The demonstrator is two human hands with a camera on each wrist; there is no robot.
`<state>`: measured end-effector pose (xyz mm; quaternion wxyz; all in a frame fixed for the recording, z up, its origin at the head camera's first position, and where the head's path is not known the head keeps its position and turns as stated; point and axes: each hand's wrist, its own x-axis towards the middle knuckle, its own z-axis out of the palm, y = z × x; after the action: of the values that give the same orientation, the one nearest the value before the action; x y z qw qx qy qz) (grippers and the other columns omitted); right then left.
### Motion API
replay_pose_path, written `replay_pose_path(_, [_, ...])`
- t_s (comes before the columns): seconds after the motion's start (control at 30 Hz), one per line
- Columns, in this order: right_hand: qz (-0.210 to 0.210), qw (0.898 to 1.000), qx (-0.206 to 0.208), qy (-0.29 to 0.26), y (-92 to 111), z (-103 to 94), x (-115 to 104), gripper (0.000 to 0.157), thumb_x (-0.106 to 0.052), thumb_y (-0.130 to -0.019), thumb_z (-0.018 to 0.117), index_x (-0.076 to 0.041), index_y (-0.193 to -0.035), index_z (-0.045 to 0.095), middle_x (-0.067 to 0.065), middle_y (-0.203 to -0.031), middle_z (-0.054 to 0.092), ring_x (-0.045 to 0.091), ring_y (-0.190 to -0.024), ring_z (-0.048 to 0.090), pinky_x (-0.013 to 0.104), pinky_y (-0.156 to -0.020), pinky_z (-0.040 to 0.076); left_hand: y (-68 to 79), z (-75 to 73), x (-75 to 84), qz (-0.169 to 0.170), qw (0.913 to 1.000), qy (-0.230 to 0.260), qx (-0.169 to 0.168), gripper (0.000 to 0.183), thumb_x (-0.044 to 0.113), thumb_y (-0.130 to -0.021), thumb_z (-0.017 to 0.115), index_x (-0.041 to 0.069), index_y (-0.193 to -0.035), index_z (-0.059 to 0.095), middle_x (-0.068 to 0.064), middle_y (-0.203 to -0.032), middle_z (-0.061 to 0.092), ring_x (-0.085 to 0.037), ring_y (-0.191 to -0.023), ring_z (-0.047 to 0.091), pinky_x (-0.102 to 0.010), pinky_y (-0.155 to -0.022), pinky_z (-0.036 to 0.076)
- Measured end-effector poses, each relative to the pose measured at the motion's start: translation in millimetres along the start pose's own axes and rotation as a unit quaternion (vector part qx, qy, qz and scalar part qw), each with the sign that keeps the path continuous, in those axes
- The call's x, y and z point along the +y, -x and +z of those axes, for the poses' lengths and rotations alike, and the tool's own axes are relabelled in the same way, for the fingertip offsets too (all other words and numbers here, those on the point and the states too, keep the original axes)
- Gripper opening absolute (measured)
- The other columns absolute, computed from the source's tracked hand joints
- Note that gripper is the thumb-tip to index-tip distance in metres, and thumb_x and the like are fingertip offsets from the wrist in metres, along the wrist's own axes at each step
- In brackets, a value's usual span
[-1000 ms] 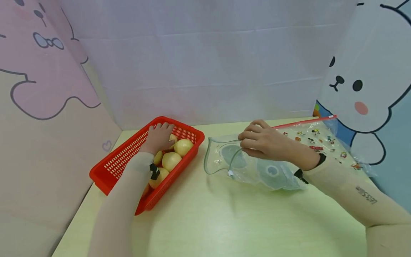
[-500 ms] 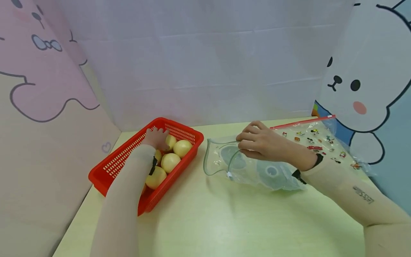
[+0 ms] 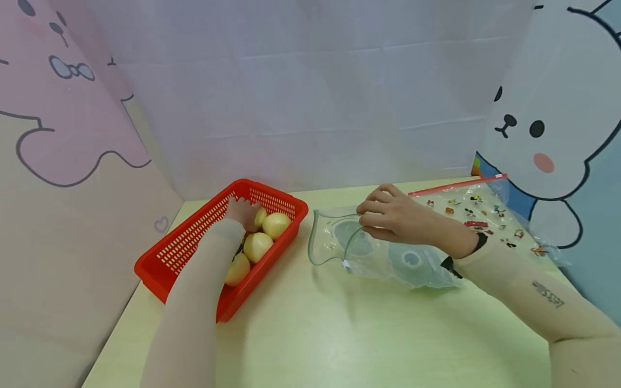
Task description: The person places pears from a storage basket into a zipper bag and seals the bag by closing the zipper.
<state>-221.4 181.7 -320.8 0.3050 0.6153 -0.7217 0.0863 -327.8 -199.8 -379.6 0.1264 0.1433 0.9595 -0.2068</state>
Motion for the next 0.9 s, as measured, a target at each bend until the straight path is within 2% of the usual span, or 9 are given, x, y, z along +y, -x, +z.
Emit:
replay_pose_path(0.03, [0.001,1.000,-0.001,0.000,0,0.3,0,0.033,-0.029,-0.109,0.035,-0.011,-0.094,0.058,0.006,-0.098,0.065,0.028,-0.092,0.058,0.050,-0.083,0.044,-5.8,7.3,-2.3,0.006,0.9998,-0.005,0.018,0.070,0.037,-0.090,0.064,0.010,-0.150,0.041,-0.022,-0.135,0.057,-0.041,-0.127,0.049,-0.061,-0.107,0.031])
replay_pose_path(0.23, [0.003,1.000,-0.004,-0.003,0,1.4,1,0.034,-0.029,-0.109,0.035,-0.011,-0.094,0.059,0.007,-0.099,0.066,0.028,-0.092,0.059,0.050,-0.083,0.044,-6.3,16.3,-2.2,0.024,0.9976,-0.027,0.060,0.071,0.041,-0.086,0.068,0.010,-0.146,0.047,-0.022,-0.124,0.062,-0.040,-0.117,0.055,-0.061,-0.101,0.036])
replay_pose_path(0.27, [0.004,1.000,-0.004,-0.003,0,1.4,1,0.034,-0.028,-0.109,0.035,-0.011,-0.094,0.060,0.007,-0.099,0.066,0.028,-0.092,0.059,0.050,-0.083,0.044,-1.7,11.9,0.1,0.022,0.9981,-0.025,0.051,0.070,0.039,-0.087,0.068,0.010,-0.147,0.046,-0.023,-0.125,0.062,-0.040,-0.118,0.054,-0.061,-0.102,0.035])
replay_pose_path(0.5, [0.009,1.000,-0.002,-0.004,1,1.8,1,0.034,-0.028,-0.109,0.035,-0.011,-0.094,0.059,0.007,-0.099,0.066,0.028,-0.092,0.059,0.050,-0.084,0.044,-6.5,20.2,-2.3,0.030,0.9965,-0.017,0.076,0.073,0.043,-0.085,0.070,0.011,-0.146,0.046,-0.021,-0.118,0.064,-0.039,-0.110,0.056,-0.060,-0.099,0.036])
replay_pose_path(0.7, [0.010,1.000,0.003,-0.006,2,2.9,2,0.033,-0.028,-0.109,0.035,-0.011,-0.094,0.060,0.007,-0.099,0.066,0.028,-0.092,0.059,0.051,-0.083,0.044,-6.9,27.0,-5.8,0.034,0.9954,0.001,0.090,0.075,0.046,-0.084,0.071,0.011,-0.146,0.046,-0.023,-0.118,0.063,-0.041,-0.110,0.055,-0.063,-0.097,0.037])
replay_pose_path(0.9, [0.010,1.000,0.010,-0.009,3,3.9,2,0.033,-0.028,-0.109,0.036,-0.011,-0.094,0.060,0.006,-0.099,0.066,0.028,-0.091,0.059,0.051,-0.083,0.044,-7.3,30.4,-4.1,0.024,0.9954,0.006,0.092,0.075,0.045,-0.086,0.071,0.012,-0.148,0.044,-0.025,-0.121,0.060,-0.042,-0.113,0.053,-0.063,-0.097,0.037])
